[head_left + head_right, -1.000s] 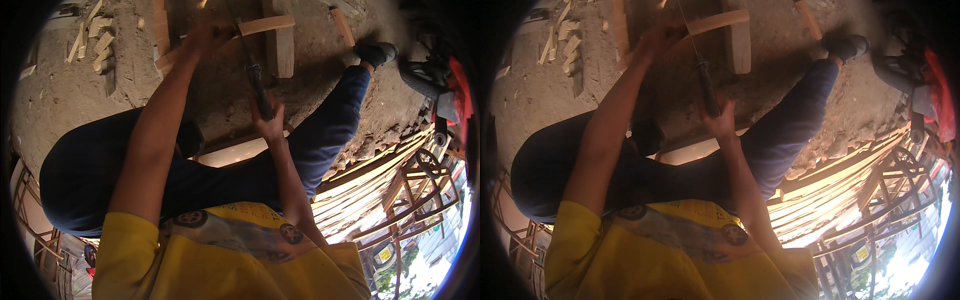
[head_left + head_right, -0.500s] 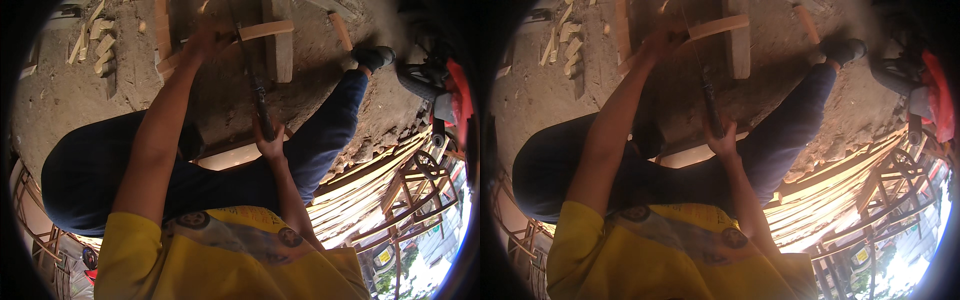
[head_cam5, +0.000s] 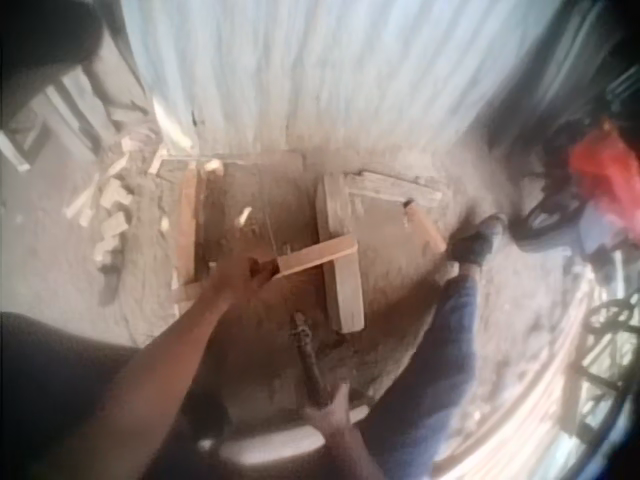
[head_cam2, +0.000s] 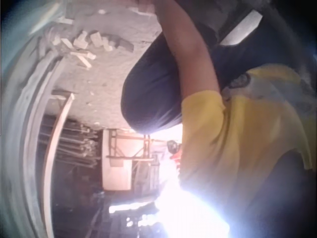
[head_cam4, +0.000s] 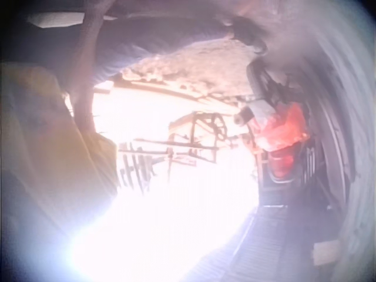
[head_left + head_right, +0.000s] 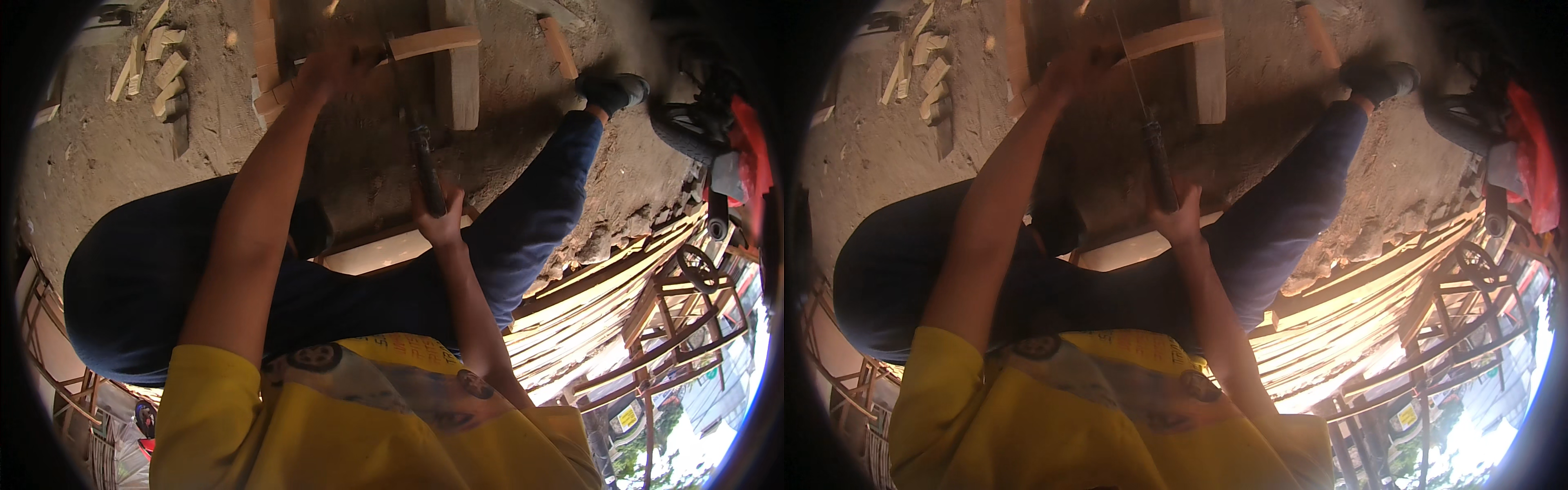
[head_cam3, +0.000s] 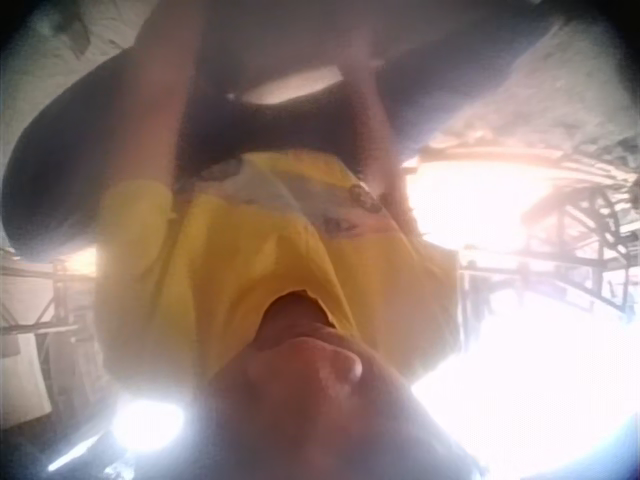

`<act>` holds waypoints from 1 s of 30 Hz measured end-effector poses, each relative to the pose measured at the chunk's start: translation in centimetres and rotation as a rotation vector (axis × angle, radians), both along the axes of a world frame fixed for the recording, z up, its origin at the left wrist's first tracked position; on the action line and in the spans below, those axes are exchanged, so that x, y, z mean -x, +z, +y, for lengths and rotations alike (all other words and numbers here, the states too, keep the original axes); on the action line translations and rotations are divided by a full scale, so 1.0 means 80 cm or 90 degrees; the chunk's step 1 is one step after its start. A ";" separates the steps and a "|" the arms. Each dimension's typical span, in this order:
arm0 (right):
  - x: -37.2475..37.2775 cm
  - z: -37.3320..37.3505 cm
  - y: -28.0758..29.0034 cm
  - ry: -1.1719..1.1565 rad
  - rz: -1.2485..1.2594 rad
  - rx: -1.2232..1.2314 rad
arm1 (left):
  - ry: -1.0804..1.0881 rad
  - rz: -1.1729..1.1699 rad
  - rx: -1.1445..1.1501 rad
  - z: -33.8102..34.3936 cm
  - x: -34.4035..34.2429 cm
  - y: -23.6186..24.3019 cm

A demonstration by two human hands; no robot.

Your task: The person sits on the ground and uses a hand saw to cut a small piece of wood held between their legs. They repeatedly saw back and forth to make a cut in the wood.

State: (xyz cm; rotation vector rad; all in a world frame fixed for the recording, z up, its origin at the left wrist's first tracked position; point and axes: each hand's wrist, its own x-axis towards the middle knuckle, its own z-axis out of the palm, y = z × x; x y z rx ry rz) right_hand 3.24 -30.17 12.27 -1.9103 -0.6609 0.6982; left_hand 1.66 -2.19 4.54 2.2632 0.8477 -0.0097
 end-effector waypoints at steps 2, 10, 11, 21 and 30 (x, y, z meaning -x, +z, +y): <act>-0.015 0.029 -0.015 -0.020 0.016 -0.001 | -0.029 0.102 0.071 0.008 -0.008 -0.005; 0.015 -0.029 0.003 -0.021 0.038 0.003 | 0.041 -0.099 -0.067 0.011 -0.004 -0.033; 0.013 -0.023 0.000 -0.013 0.021 0.000 | 0.023 -0.026 -0.038 0.009 -0.004 -0.027; -0.031 0.048 -0.022 -0.001 0.011 -0.011 | 0.030 -0.054 0.015 0.011 -0.009 -0.019; -0.023 0.033 -0.032 -0.023 -0.032 -0.026 | 0.025 -0.027 -0.195 0.005 0.006 -0.028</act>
